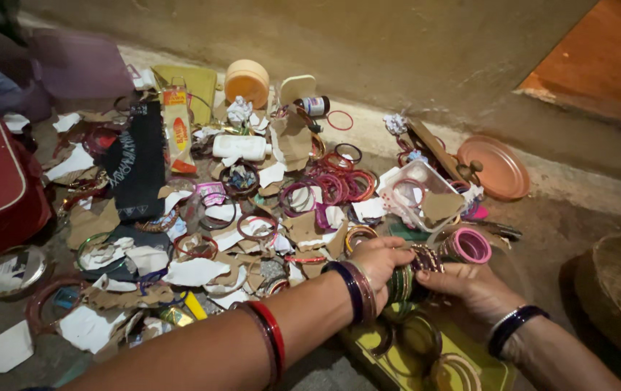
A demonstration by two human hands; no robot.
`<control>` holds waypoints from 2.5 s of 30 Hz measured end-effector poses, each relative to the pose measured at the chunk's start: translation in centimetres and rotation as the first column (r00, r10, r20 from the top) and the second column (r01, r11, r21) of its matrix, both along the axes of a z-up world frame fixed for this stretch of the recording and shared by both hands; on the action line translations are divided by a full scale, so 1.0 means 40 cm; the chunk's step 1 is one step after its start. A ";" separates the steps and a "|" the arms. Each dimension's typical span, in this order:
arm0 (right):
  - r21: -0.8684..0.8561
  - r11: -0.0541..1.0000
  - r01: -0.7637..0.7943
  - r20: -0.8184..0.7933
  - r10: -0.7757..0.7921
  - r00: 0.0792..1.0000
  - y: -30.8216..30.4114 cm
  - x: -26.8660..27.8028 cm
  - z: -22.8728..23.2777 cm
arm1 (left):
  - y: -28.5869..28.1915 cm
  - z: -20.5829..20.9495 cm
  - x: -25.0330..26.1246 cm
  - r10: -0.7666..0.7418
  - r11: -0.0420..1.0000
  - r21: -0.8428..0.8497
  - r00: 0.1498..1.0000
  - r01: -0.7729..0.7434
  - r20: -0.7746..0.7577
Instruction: The person sorts through a large pile of bangles and miscellaneous items on the floor, picking up bangles, separating them, and placing them into a red container. The person handles bangles of various colors and materials, occasionally moving other items aside.
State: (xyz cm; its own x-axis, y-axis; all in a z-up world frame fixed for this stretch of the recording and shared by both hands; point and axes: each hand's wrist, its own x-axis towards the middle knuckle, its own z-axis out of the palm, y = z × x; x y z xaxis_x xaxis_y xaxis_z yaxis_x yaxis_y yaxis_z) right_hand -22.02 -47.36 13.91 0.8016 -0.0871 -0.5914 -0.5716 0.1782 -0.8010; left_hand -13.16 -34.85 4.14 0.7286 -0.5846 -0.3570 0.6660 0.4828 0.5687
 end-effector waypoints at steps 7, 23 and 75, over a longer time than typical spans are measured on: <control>-0.087 0.996 0.001 0.031 0.002 1.000 0.002 0.000 -0.018 | -0.031 -0.030 0.007 -0.014 0.994 0.108 1.000 0.015 -0.013; -0.115 0.968 0.224 -0.037 -0.230 0.972 -0.030 -0.040 0.011 | -0.013 0.026 0.003 -0.086 0.995 -0.061 0.979 0.075 -0.185; 0.258 0.882 0.395 -0.040 -0.398 0.916 -0.127 -0.167 -0.055 | -0.042 -0.046 -0.002 -0.291 0.956 -0.022 0.954 0.293 0.074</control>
